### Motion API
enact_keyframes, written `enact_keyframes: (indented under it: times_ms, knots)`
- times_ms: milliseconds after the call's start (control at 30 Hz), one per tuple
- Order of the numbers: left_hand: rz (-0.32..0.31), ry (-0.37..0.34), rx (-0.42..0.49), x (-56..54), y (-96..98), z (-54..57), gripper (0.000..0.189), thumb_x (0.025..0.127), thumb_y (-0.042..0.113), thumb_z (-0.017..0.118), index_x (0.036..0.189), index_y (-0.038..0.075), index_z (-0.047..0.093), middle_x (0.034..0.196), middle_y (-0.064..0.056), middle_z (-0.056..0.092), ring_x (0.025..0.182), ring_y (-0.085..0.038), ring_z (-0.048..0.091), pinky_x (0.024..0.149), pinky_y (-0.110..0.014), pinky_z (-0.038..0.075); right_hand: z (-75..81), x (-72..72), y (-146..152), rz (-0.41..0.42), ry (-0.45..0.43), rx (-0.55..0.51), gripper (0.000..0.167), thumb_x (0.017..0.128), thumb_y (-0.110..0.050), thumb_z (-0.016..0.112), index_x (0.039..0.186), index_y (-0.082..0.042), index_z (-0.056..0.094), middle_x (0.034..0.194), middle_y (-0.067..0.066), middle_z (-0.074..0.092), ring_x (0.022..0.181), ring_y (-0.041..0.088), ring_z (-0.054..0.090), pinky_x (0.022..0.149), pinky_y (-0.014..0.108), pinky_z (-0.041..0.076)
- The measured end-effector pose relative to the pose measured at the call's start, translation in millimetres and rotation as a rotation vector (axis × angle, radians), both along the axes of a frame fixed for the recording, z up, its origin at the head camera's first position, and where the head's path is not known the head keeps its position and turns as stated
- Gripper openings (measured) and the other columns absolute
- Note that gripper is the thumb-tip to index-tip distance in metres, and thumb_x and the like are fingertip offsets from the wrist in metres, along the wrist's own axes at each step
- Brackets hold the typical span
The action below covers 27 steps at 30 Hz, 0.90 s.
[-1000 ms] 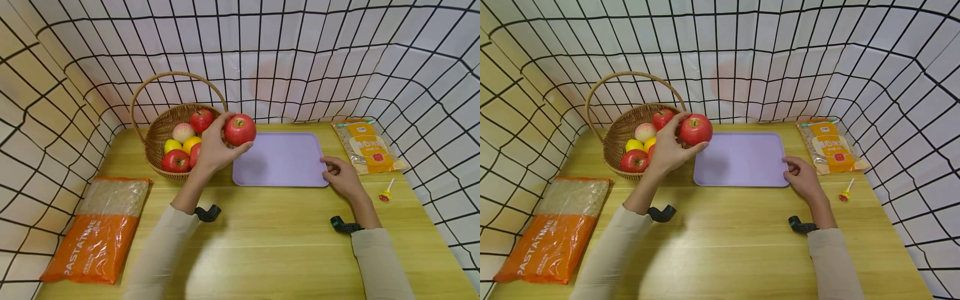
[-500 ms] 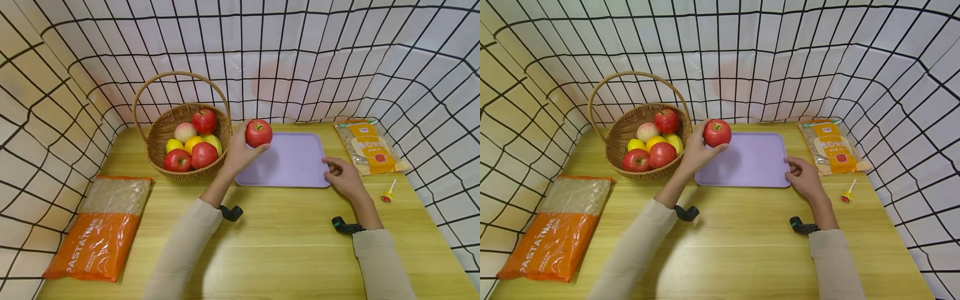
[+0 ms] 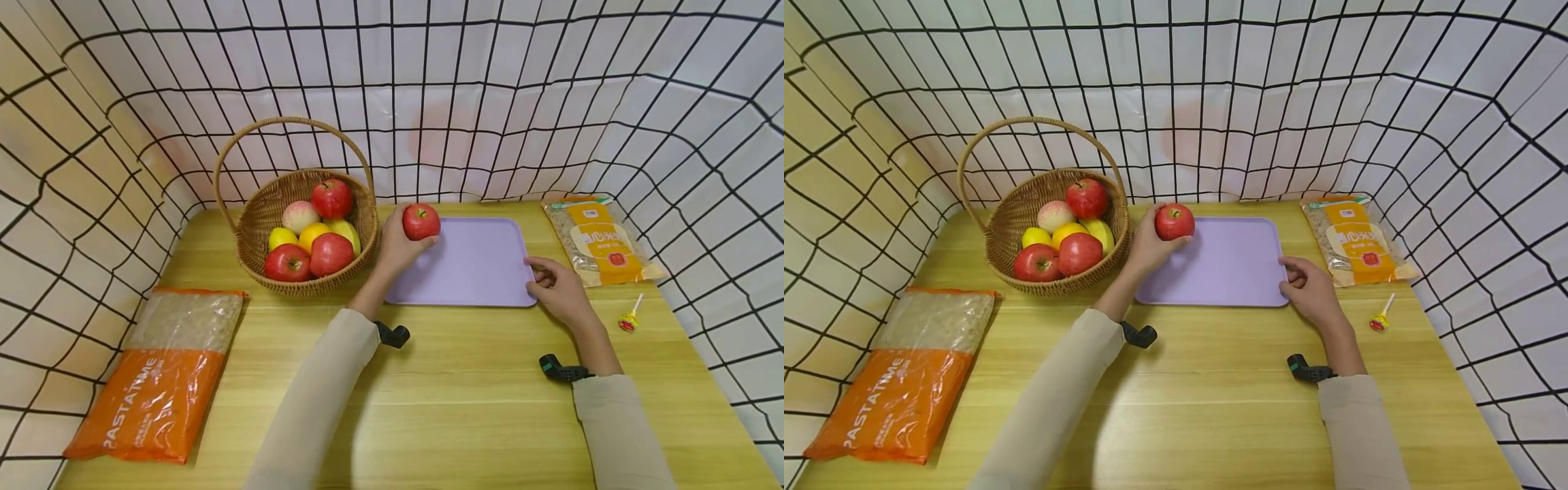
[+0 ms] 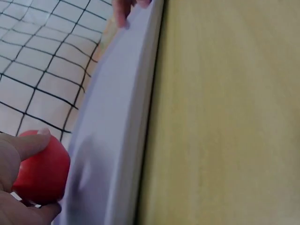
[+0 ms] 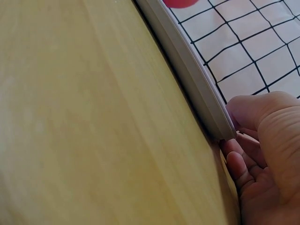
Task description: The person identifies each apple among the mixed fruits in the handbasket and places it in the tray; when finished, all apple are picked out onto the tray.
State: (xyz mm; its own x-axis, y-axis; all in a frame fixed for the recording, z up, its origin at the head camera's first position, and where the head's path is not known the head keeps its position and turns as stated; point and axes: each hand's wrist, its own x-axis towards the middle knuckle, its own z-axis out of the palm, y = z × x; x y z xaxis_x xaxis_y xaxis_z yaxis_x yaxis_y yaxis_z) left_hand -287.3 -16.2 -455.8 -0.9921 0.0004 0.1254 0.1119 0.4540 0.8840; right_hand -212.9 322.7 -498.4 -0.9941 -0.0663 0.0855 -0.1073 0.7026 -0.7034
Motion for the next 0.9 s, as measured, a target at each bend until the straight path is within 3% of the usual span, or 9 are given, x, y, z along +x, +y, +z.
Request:
enact_keyframes:
  times_ms: [233, 567, 767, 900]
  knots:
    - [-0.026, 0.004, -0.026, -6.6, 3.0, -15.8, 0.093, 0.078, 0.017, 0.092, 0.155, 0.012, 0.040, 0.150, -0.015, 0.050, 0.141, -0.031, 0.047, 0.117, -0.048, 0.042, 1.0, 0.4, 1.3, -0.007, 0.001, 0.006, 0.046, 0.094, -0.009, 0.068, 0.140, -0.005, 0.061, 0.103, 0.015, 0.062, 0.085, 0.016, 0.050, 0.069, 0.009, 0.040]
    - [-0.062, 0.024, -0.038, -2.9, -5.7, -16.2, 0.107, 0.073, 0.018, 0.095, 0.160, 0.018, 0.033, 0.160, -0.012, 0.041, 0.148, -0.030, 0.040, 0.122, -0.049, 0.036, -1.0, -2.0, -2.0, 0.011, 0.028, -0.004, 0.044, 0.094, -0.009, 0.068, 0.137, -0.004, 0.063, 0.100, 0.015, 0.063, 0.082, 0.015, 0.050, 0.069, 0.011, 0.040]
    - [-0.095, 0.095, -0.119, 13.6, -11.6, -9.2, 0.110, 0.073, 0.026, 0.096, 0.162, 0.020, 0.030, 0.168, -0.016, 0.026, 0.155, -0.036, 0.029, 0.124, -0.054, 0.029, -2.2, -1.4, -0.4, 0.015, 0.019, 0.003, 0.044, 0.095, -0.009, 0.068, 0.138, -0.005, 0.062, 0.100, 0.015, 0.062, 0.083, 0.017, 0.050, 0.069, 0.011, 0.040]
    - [-0.099, 0.163, -0.191, 28.9, -10.2, 1.4, 0.103, 0.076, 0.034, 0.093, 0.160, 0.023, 0.034, 0.168, -0.015, 0.029, 0.153, -0.037, 0.034, 0.122, -0.056, 0.033, 0.2, 1.9, 1.3, 0.018, 0.009, -0.012, 0.044, 0.096, -0.010, 0.068, 0.139, -0.005, 0.061, 0.103, 0.016, 0.061, 0.085, 0.016, 0.050, 0.070, 0.009, 0.040]
